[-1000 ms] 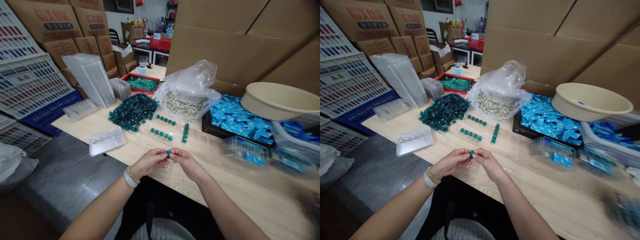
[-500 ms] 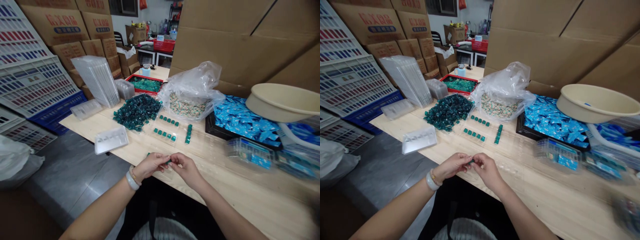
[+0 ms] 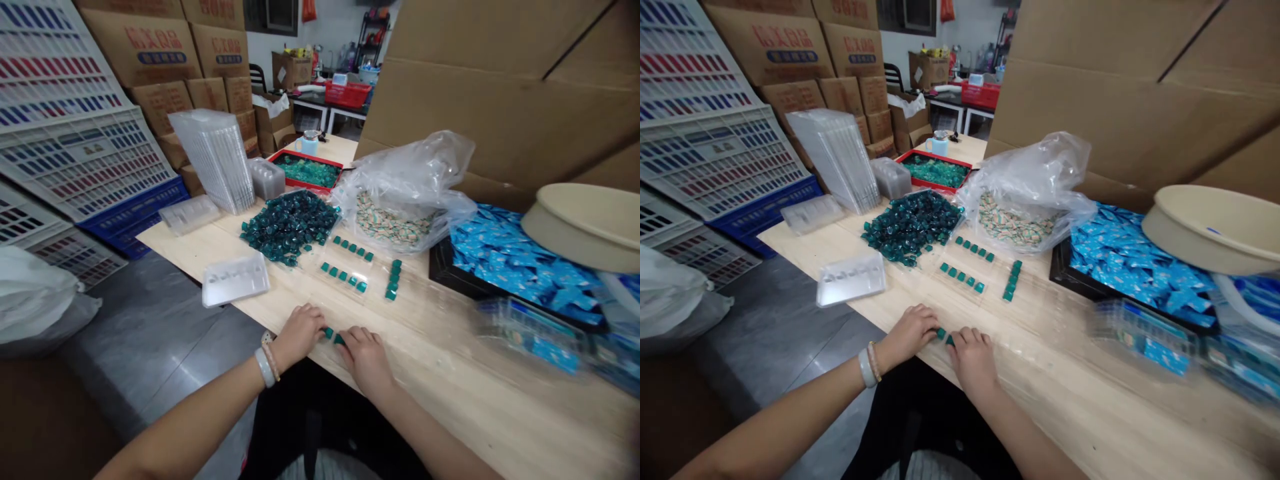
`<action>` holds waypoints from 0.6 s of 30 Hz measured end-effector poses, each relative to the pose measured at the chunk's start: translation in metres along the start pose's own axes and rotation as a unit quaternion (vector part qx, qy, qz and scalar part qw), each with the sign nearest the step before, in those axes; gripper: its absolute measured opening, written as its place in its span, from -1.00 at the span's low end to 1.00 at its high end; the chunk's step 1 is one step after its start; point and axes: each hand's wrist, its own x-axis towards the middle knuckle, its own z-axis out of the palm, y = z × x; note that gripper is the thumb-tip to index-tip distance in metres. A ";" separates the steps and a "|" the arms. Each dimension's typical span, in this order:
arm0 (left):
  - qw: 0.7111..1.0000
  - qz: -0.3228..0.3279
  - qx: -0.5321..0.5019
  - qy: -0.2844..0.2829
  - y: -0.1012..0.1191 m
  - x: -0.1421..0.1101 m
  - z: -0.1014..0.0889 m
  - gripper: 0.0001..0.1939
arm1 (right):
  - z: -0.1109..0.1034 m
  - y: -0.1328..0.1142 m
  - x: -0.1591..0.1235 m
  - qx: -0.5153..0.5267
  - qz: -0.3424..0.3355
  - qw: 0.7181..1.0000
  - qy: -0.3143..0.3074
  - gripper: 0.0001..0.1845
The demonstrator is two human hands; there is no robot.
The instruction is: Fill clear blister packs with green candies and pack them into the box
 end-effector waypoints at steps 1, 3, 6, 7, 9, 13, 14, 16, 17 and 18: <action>1.000 -0.001 0.000 0.000 0.001 -0.001 0.001 -0.92 | 0.002 -0.001 0.001 -0.015 -0.006 1.000 0.007 -0.78; 1.000 0.001 -0.006 0.002 0.001 -0.002 0.002 -0.93 | 0.006 -0.004 0.001 -0.050 -0.017 0.998 0.017 -0.78; 0.998 0.026 -0.050 0.031 -0.010 -0.001 -0.006 -0.90 | 0.006 -0.004 -0.001 -0.089 -0.024 0.995 0.031 -0.82; 0.996 0.027 -0.069 0.059 -0.019 0.002 -0.013 -0.86 | 0.003 -0.002 0.000 -0.091 -0.028 0.995 0.041 -0.82; 0.987 -0.013 -0.076 0.138 -0.045 0.011 -0.033 -0.82 | -0.008 0.002 0.009 -0.072 -0.039 0.994 0.075 -0.75; 0.974 -0.143 0.079 0.155 -0.097 0.041 -0.070 -0.79 | -0.032 -0.006 0.085 0.035 -0.095 0.987 0.127 -0.70; 0.972 -0.149 0.121 0.133 -0.105 0.048 -0.075 -0.79 | -0.034 -0.012 0.114 0.071 -0.119 0.984 0.113 -0.73; 0.968 -0.149 0.173 0.101 -0.112 0.058 -0.076 -0.78 | -0.028 -0.023 0.171 0.118 -0.135 0.981 0.073 -0.74; 0.967 -0.147 0.184 0.094 -0.114 0.061 -0.074 -0.76 | -0.022 -0.028 0.196 0.120 -0.117 0.984 0.061 -0.75; 0.967 -0.146 0.188 0.090 -0.114 0.062 -0.072 -0.75 | -0.015 -0.031 0.215 0.120 -0.107 0.986 0.050 -0.77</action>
